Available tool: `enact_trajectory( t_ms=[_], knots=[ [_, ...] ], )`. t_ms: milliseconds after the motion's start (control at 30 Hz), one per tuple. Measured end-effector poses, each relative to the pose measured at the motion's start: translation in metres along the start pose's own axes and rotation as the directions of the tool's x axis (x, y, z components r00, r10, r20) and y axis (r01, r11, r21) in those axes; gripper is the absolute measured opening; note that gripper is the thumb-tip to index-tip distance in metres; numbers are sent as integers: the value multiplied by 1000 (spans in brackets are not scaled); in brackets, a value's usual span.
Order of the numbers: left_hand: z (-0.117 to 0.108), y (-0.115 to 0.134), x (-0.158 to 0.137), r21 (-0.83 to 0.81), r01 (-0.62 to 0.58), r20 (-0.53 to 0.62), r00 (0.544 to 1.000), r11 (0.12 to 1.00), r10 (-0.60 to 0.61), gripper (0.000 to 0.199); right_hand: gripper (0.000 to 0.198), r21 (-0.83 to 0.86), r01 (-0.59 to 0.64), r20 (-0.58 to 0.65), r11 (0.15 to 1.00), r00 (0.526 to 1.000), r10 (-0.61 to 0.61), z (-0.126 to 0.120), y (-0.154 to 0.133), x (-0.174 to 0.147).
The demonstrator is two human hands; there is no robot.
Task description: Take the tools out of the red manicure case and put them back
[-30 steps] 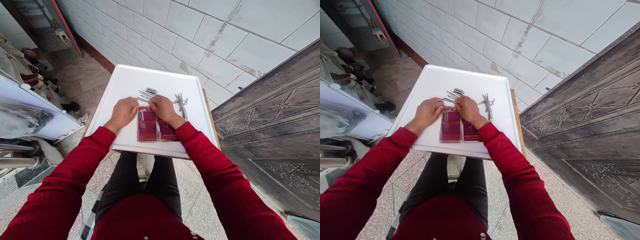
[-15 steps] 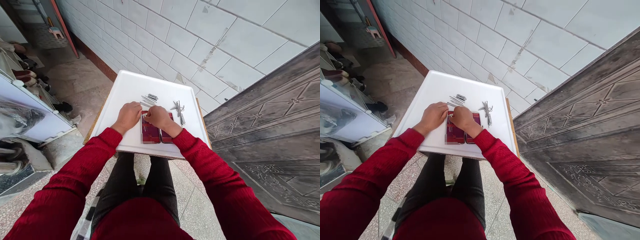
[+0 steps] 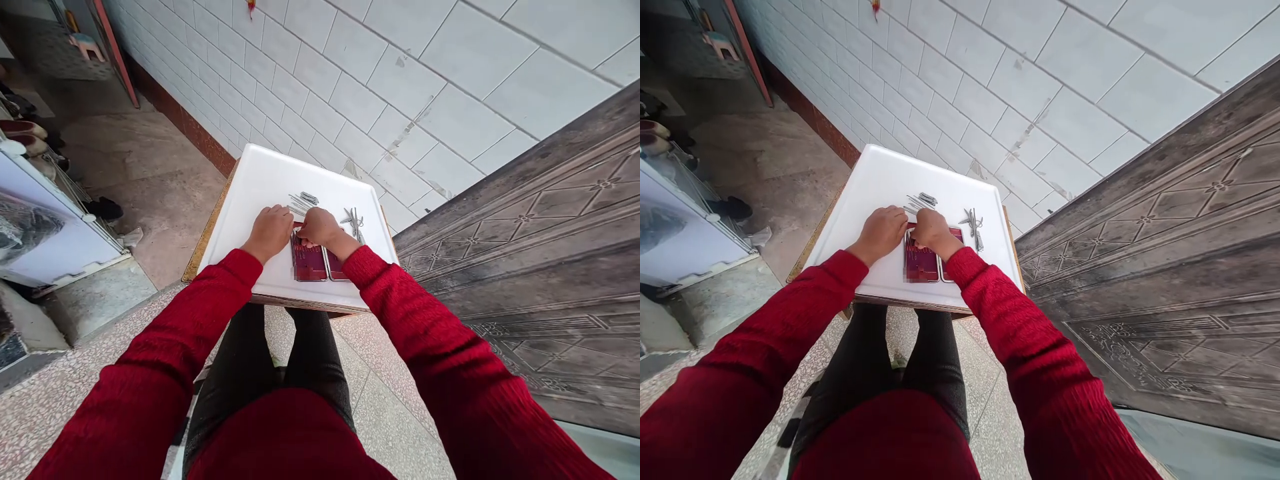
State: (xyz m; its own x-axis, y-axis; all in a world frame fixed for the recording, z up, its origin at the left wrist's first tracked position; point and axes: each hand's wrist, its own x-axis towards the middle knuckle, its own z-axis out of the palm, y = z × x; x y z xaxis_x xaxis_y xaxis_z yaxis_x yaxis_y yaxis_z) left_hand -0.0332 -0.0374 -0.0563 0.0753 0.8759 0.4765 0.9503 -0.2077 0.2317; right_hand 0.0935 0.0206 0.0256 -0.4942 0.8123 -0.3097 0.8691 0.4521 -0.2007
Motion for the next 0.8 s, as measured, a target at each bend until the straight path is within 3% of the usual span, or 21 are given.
enact_trajectory(
  t_ms=[133, 267, 433, 600, 700, 800],
  knots=[
    [1, 1, 0, -11, 21, 12, 1000, 1000, -20, 29, 20, -128, 7, -50, 992, 999, -14, 3, -5, 4],
    [2, 1, -1, -31, 17, 3, 1000, 999, -17, 30, 21, -88, -38, -16, 995, 999, 37, -2, -10, 2],
    [2, 1, -1, -7, 0, -13, 1000, 1000, 0, 33, 36, 84, -126, -4, 988, 992, 127, -6, -9, -5],
    [2, 2, -1, 0, 2, 11, 1000, 1000, -2, 33, 42, 213, -98, -66, 972, 991, 115, 3, 0, -3],
    [2, 2, 0, -5, 0, 12, 1000, 1000, 0, 31, 43, 408, -65, -49, 911, 994, 93, 8, 7, 2],
    [1, 1, 1, 21, -1, 21, 1000, 1000, 1, 31, 41, 604, -56, -28, 795, 995, 92, 7, 14, 7]
  ],
)
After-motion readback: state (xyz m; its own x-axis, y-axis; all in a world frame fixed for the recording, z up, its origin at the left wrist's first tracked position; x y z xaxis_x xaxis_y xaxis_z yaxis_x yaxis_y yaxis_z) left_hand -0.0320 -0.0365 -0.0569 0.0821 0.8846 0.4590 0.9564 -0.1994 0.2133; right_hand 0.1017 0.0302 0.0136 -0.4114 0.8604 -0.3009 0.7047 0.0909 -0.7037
